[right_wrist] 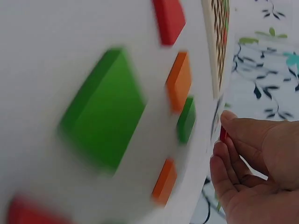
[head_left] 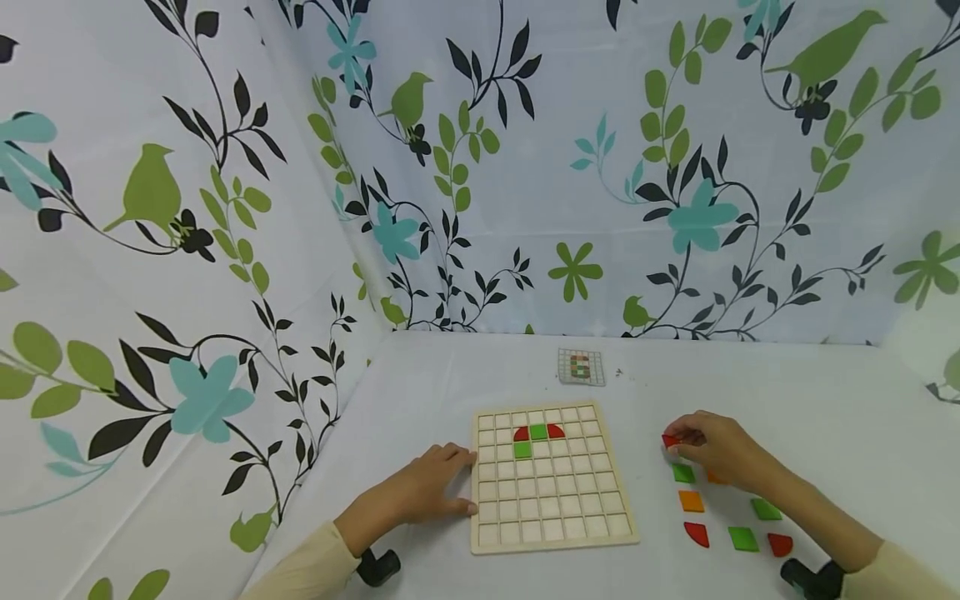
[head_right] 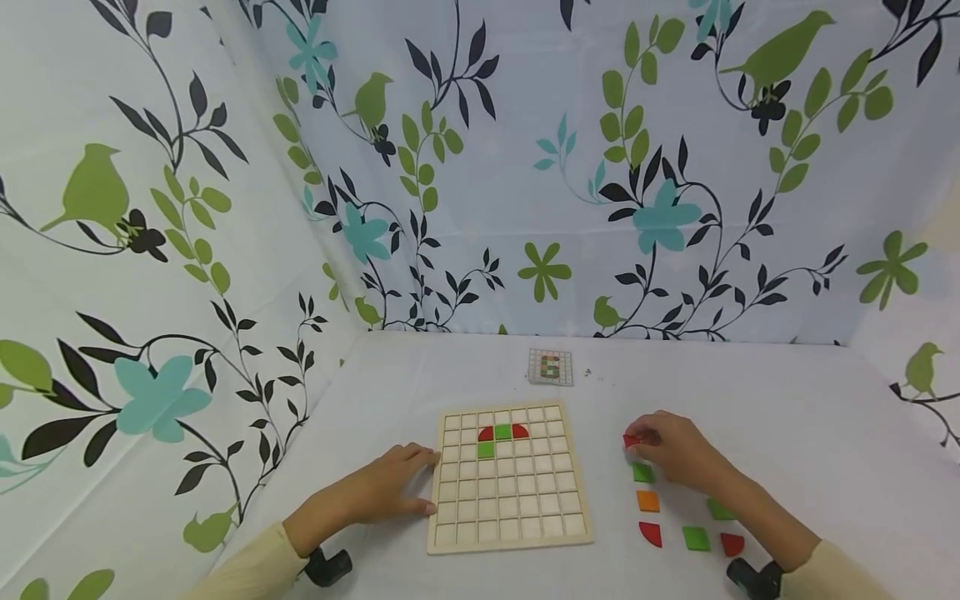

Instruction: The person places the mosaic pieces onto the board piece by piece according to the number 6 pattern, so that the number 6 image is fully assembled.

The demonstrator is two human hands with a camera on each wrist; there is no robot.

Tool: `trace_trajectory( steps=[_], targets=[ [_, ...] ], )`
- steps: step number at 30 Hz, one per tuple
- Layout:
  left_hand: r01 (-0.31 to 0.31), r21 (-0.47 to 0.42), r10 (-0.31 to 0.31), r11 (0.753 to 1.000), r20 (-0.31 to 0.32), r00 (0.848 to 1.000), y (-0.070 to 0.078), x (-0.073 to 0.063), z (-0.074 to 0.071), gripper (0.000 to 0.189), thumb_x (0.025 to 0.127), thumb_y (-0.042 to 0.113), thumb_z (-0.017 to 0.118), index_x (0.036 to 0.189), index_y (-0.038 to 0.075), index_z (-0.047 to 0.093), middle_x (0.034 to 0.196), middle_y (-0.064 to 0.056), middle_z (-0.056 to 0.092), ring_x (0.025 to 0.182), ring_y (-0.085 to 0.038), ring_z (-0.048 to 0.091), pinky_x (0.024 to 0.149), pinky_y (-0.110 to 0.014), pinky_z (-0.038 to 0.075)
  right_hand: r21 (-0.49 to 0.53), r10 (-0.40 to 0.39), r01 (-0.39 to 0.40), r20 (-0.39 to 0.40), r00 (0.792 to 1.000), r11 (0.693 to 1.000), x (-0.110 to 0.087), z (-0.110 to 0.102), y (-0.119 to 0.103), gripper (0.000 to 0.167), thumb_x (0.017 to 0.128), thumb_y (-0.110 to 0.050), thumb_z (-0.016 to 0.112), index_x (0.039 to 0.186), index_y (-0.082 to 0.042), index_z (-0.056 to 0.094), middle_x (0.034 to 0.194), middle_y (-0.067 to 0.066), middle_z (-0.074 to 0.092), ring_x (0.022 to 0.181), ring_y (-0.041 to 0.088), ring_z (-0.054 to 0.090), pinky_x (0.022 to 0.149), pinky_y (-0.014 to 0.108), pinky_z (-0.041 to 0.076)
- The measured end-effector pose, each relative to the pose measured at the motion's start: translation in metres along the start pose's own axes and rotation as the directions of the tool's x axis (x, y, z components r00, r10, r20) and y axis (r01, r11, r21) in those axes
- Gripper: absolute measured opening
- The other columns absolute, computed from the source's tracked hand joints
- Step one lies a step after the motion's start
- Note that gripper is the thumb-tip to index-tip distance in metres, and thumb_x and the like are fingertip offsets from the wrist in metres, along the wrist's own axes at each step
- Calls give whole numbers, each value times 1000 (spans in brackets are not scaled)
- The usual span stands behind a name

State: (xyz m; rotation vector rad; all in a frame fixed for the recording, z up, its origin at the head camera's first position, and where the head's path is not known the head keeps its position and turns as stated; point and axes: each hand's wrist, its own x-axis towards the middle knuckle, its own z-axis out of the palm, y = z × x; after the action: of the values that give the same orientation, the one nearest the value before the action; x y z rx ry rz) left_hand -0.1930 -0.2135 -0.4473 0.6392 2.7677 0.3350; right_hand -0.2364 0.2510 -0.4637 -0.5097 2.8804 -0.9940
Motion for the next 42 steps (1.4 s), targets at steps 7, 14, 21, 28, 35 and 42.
trace_trajectory(
  steps=[7, 14, 21, 28, 35, 42],
  targets=[
    [9, 2, -9, 1000, -1, 1000, 2, 1, -3, 81, 93, 53, 78, 157, 12, 49, 154, -9, 52, 141, -31, 49, 115, -53, 46, 56, -57, 55, 25, 998, 997, 22, 31, -45, 15, 93, -10, 81, 107, -6, 77, 98, -1, 68, 88, 14, 62, 76, 26, 57],
    [9, -16, -8, 1000, 9, 1000, -1, 1, 1, 82, 94, 53, 77, 158, 12, 47, 156, -9, 51, 142, -31, 48, 116, -52, 45, 117, -61, 50, 91, 994, 992, 32, 64, -85, 17, 91, -10, 83, 106, -4, 76, 99, 1, 66, 89, 13, 61, 77, 27, 55],
    [7, -14, -7, 1000, 8, 1000, 0, 2, 2, 81, 94, 53, 76, 158, 13, 47, 156, -8, 51, 141, -29, 49, 116, -50, 45, 117, -100, 89, 99, 990, 989, 38, 83, -99, 13, 91, -4, 82, 102, -3, 77, 96, 1, 66, 89, 11, 61, 77, 26, 57],
    [16, -5, -16, 1000, 9, 1000, 2, 0, -1, 82, 93, 53, 78, 157, 12, 48, 154, -8, 52, 140, -30, 50, 115, -51, 46, 82, -97, 90, 91, 991, 993, 39, 90, -106, 9, 90, -1, 82, 98, -3, 79, 92, 0, 66, 87, 11, 60, 77, 27, 57],
    [18, -13, -17, 1000, 15, 1000, 1, -1, 0, 82, 93, 53, 78, 158, 13, 48, 155, -8, 51, 141, -30, 49, 115, -51, 46, 64, -45, 39, 87, 995, 997, 39, 97, -116, 11, 89, 2, 81, 100, -1, 82, 93, 0, 68, 91, 12, 62, 81, 32, 59],
    [16, 21, -16, 1000, 4, 1000, 1, 0, 0, 82, 93, 54, 78, 157, 13, 48, 153, -6, 52, 139, -28, 50, 114, -50, 47, 32, -67, 65, 99, 993, 997, 42, 100, -122, 13, 91, 3, 79, 103, 0, 82, 95, 0, 67, 91, 12, 61, 80, 32, 59]
  ],
)
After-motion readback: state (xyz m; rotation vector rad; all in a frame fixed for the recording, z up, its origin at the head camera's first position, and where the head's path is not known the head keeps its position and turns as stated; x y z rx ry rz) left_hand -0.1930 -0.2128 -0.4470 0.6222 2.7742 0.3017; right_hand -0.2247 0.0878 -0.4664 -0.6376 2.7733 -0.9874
